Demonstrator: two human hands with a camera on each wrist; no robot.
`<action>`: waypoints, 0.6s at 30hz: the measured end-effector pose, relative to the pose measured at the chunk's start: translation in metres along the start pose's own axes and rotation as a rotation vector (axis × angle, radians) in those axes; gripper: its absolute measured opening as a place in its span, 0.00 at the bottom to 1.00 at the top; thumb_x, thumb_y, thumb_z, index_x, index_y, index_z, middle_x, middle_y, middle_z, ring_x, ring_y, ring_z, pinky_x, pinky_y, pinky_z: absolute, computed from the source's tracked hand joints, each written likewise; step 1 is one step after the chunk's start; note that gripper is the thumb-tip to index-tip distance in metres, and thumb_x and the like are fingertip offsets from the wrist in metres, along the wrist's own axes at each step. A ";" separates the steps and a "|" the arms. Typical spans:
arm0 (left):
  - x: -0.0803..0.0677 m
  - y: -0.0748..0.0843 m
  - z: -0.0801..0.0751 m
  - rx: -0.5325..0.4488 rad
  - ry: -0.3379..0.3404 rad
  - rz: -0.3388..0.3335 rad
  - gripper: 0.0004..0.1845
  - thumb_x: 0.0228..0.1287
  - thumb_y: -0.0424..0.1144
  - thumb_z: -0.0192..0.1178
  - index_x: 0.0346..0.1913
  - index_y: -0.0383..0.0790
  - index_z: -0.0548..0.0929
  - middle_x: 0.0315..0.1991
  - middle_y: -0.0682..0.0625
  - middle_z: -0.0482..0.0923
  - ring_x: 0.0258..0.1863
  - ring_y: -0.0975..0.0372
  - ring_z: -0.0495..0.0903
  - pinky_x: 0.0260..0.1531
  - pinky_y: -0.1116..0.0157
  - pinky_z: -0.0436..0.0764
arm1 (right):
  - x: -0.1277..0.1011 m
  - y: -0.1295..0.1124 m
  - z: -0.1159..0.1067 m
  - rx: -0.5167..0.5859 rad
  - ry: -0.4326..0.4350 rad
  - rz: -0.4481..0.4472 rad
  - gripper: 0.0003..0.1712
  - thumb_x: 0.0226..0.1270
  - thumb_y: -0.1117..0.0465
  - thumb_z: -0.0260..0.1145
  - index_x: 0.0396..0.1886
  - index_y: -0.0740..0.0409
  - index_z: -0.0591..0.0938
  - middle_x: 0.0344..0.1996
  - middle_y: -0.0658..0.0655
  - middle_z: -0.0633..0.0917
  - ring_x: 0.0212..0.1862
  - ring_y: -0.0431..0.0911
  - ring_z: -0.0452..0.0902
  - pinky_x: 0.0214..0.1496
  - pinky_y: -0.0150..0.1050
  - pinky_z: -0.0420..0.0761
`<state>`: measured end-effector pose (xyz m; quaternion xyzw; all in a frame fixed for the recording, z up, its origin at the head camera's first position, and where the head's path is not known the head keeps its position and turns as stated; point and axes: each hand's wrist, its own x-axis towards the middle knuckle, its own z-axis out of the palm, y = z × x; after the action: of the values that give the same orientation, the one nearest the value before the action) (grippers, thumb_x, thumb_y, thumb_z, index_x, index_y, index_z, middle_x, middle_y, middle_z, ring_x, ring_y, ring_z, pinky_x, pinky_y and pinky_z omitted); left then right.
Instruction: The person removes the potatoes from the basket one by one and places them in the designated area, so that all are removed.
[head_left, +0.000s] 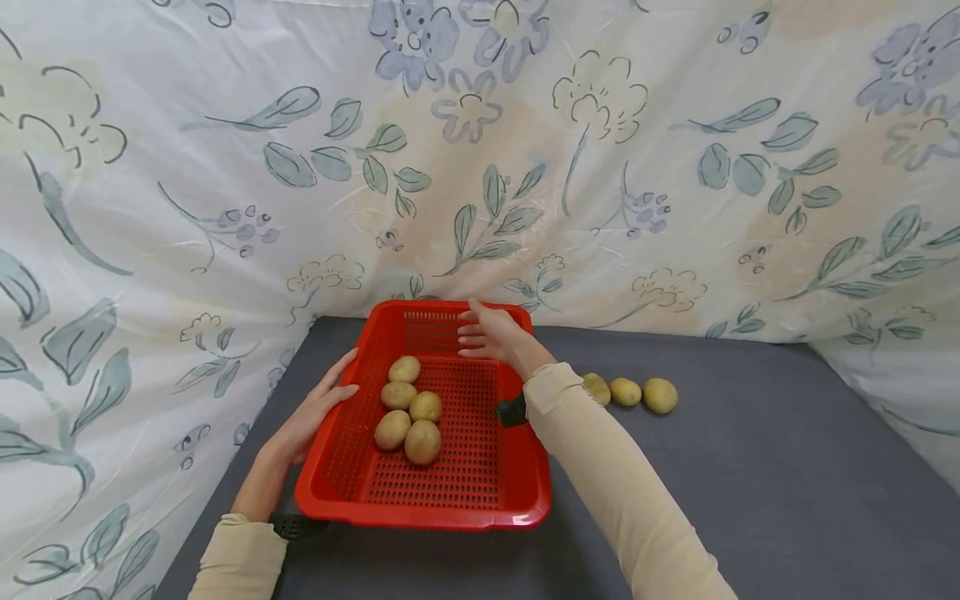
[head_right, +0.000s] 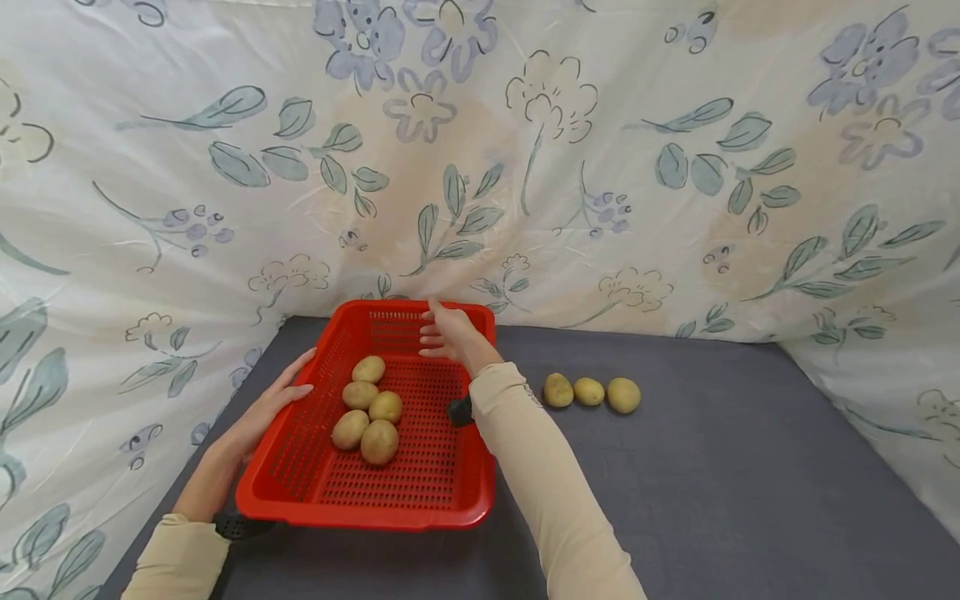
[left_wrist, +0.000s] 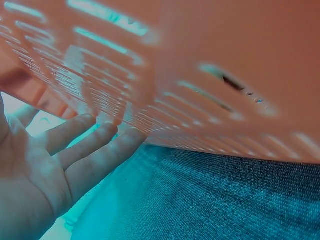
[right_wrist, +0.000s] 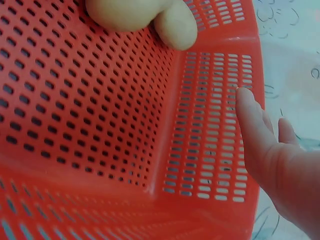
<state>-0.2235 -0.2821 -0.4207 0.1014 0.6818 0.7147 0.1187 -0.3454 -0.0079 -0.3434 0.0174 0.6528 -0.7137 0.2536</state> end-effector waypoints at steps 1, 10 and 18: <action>0.000 0.000 0.000 0.001 0.001 -0.001 0.34 0.77 0.43 0.44 0.77 0.57 0.39 0.71 0.36 0.45 0.54 0.46 0.72 0.42 0.54 0.78 | 0.000 0.001 0.002 0.001 -0.001 0.002 0.31 0.78 0.48 0.44 0.69 0.65 0.64 0.64 0.70 0.66 0.64 0.61 0.63 0.58 0.51 0.71; 0.001 0.001 0.000 -0.002 0.001 0.000 0.34 0.77 0.43 0.43 0.77 0.56 0.38 0.71 0.36 0.45 0.54 0.45 0.71 0.42 0.53 0.78 | 0.007 0.013 0.021 -0.009 -0.030 0.022 0.31 0.78 0.48 0.45 0.69 0.66 0.64 0.64 0.70 0.66 0.65 0.61 0.62 0.58 0.50 0.71; 0.001 0.001 0.000 -0.002 0.002 -0.006 0.35 0.76 0.44 0.44 0.77 0.57 0.38 0.71 0.36 0.45 0.54 0.45 0.72 0.42 0.53 0.78 | 0.013 0.024 0.030 0.001 -0.026 0.044 0.32 0.78 0.48 0.46 0.69 0.66 0.64 0.63 0.70 0.66 0.65 0.61 0.62 0.58 0.50 0.72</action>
<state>-0.2240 -0.2817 -0.4198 0.0987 0.6817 0.7149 0.1202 -0.3384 -0.0415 -0.3655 0.0229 0.6485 -0.7084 0.2777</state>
